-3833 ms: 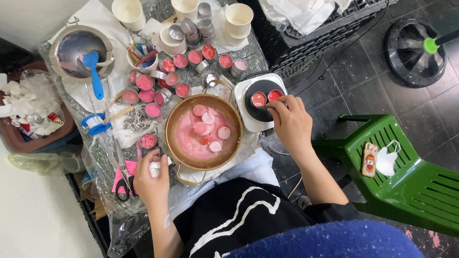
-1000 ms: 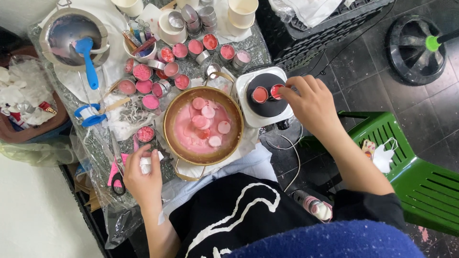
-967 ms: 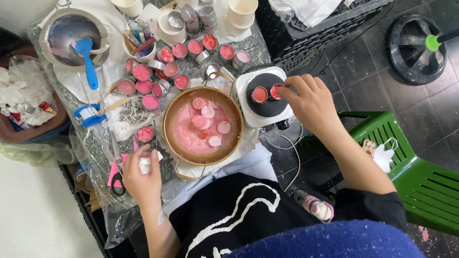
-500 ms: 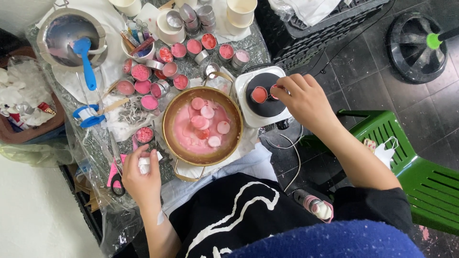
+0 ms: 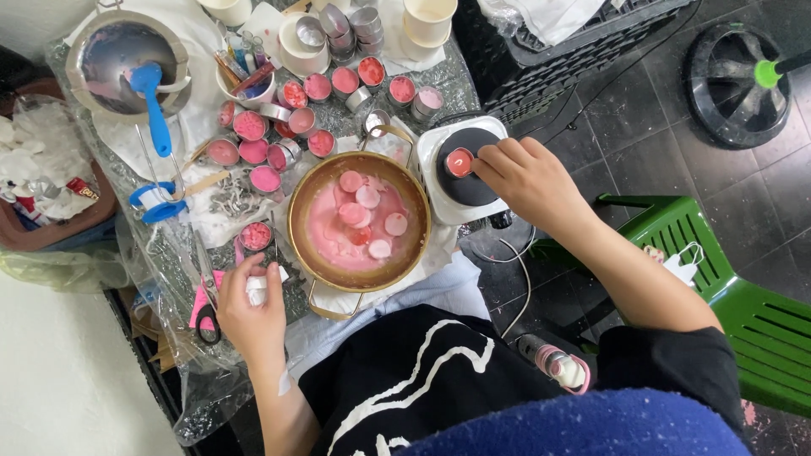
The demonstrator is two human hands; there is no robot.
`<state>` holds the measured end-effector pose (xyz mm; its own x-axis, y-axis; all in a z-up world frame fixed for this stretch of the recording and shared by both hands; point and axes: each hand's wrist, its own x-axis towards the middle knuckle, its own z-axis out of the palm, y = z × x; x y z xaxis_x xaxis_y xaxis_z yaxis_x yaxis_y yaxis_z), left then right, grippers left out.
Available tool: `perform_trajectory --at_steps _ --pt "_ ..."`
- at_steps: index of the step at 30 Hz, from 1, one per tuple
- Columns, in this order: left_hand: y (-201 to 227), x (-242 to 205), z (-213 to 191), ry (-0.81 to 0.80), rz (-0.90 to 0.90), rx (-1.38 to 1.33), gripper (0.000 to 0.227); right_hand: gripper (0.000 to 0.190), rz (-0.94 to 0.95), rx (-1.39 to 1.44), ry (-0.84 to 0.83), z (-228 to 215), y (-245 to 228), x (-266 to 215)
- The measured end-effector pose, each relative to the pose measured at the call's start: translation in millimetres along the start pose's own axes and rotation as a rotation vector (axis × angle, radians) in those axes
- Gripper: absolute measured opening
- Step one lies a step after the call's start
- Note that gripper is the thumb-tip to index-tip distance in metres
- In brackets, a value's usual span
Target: The recorder is melting wax, adding pink pigment and scent, then pouring it into small metal containers to make scented candles.
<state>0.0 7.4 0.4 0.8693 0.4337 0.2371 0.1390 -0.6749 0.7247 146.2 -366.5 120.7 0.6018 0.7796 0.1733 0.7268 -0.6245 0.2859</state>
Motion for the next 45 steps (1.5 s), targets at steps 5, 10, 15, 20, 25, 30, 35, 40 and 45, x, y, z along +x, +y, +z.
perform_trajectory --at_steps 5,10,15,20,25,30,35,40,45 --pt "-1 0 0 0.004 0.004 0.0 0.019 0.034 -0.007 -0.028 -0.022 -2 -1 1" --pt "-1 0 0 -0.003 -0.003 -0.006 0.019 0.036 -0.014 -0.043 0.003 -3 0 -1" --pt "-1 -1 0 -0.001 -0.001 -0.007 0.02 0.036 -0.021 -0.048 -0.005 -4 -1 -1" --pt "-2 -1 0 -0.004 -0.009 -0.003 0.02 0.035 -0.018 -0.042 0.006 -2 -2 -2" --pt "-2 -1 0 -0.004 0.001 0.009 0.02 0.033 -0.014 -0.019 0.024 -3 -5 0" --pt "-2 -1 0 -0.009 -0.011 0.015 0.02 0.033 -0.003 0.059 0.037 -5 -6 1" --pt "-2 0 0 -0.01 -0.003 0.011 0.02 0.031 -0.005 0.044 0.039 -9 -6 2" --pt "-2 -2 3 -0.006 -0.013 -0.027 0.02 0.03 -0.02 0.019 0.035 -20 -10 5" --pt "2 -3 2 -0.014 0.003 -0.051 0.018 0.031 -0.043 0.069 0.014 -27 -24 10"
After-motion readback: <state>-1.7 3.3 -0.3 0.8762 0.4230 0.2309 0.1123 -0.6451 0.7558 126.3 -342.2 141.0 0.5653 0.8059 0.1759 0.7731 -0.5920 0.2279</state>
